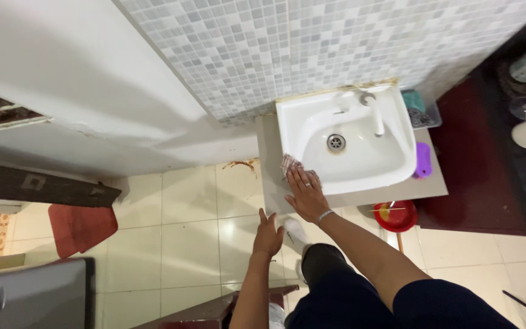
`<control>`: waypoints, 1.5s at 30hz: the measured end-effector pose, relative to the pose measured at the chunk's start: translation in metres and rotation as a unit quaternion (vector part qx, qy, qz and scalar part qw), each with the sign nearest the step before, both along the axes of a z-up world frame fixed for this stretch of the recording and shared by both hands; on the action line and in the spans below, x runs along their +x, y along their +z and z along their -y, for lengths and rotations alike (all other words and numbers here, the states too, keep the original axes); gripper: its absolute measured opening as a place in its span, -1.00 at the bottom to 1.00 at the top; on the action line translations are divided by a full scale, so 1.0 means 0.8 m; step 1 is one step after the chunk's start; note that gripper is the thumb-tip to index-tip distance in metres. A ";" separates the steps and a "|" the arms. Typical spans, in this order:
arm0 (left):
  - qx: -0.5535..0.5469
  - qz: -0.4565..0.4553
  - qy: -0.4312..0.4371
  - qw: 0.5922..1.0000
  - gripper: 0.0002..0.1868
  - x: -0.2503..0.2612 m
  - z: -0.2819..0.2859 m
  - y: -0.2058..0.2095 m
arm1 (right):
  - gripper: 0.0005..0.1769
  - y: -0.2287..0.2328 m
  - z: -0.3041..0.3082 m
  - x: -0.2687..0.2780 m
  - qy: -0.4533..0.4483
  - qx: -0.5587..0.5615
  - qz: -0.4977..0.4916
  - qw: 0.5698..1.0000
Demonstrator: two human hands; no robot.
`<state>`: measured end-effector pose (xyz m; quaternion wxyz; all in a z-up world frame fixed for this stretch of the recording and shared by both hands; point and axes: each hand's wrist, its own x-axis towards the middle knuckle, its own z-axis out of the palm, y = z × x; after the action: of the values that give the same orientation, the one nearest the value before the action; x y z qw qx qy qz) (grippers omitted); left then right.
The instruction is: The person scrubs the inside of a white sink with a purple brush and then wipes the sink basin and faucet with a cloth. They repeatedly rinse the cloth under running water and continue wiping the sink surfaces.
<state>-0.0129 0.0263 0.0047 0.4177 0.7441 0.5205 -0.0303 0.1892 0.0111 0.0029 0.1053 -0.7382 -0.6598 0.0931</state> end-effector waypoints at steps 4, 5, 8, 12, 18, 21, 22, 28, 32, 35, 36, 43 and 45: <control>-0.004 0.010 0.003 1.000 -0.37 0.004 -0.049 0.009 | -0.06 -0.007 -0.077 -0.008 -0.073 0.038 -0.020 0.996; -0.007 0.007 0.003 1.000 -0.38 0.006 -0.061 0.010 | -0.05 -0.009 -0.091 -0.003 -0.083 0.034 -0.040 0.995; -0.040 0.012 0.016 0.999 -0.39 0.009 -0.111 0.013 | -0.02 -0.005 -0.137 0.025 -0.107 0.018 -0.072 0.991; -0.021 0.022 0.023 0.999 -0.40 0.019 -0.172 0.000 | 0.00 0.010 -0.184 0.064 -0.127 -0.014 -0.089 0.988; 0.006 0.045 0.011 0.999 -0.40 0.020 -0.218 -0.030 | -0.01 0.017 -0.248 0.089 -0.174 -0.059 -0.054 0.982; 0.012 0.050 -0.023 0.998 -0.40 0.036 -0.242 -0.034 | -0.01 0.024 -0.255 0.090 -0.190 -0.083 -0.044 0.977; 0.003 0.040 -0.035 0.999 -0.39 0.042 -0.250 -0.031 | 0.00 0.027 -0.257 0.090 -0.195 -0.096 -0.039 0.975; -0.029 0.026 -0.108 0.993 -0.40 0.045 -0.281 -0.002 | -0.03 0.035 -0.255 0.078 -0.239 -0.094 -0.082 0.963; -0.027 0.019 -0.169 0.985 -0.41 0.023 -0.318 -0.007 | -0.16 0.008 -0.245 0.043 -0.312 -0.003 -0.111 0.944; 0.056 0.105 -0.231 0.966 -0.41 -0.005 -0.355 -0.034 | -0.18 -0.016 -0.215 0.000 -0.351 0.056 -0.104 0.929; 0.031 0.108 -0.218 0.969 -0.41 -0.026 -0.364 -0.044 | -0.20 -0.021 -0.199 -0.018 -0.355 0.083 -0.096 0.926; -0.010 0.106 -0.244 0.964 -0.51 -0.040 -0.395 -0.088 | -0.29 0.003 -0.120 -0.077 -0.453 -0.056 -0.063 0.887; -0.007 0.156 -0.285 0.946 -0.56 -0.034 -0.383 -0.082 | -0.37 0.001 -0.112 -0.078 -0.477 -0.018 -0.101 0.873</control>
<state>-0.0403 0.3328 -0.0609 0.4728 0.8539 0.2145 -0.0351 0.1265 0.1007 0.0034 0.1897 -0.9516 -0.2113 0.1173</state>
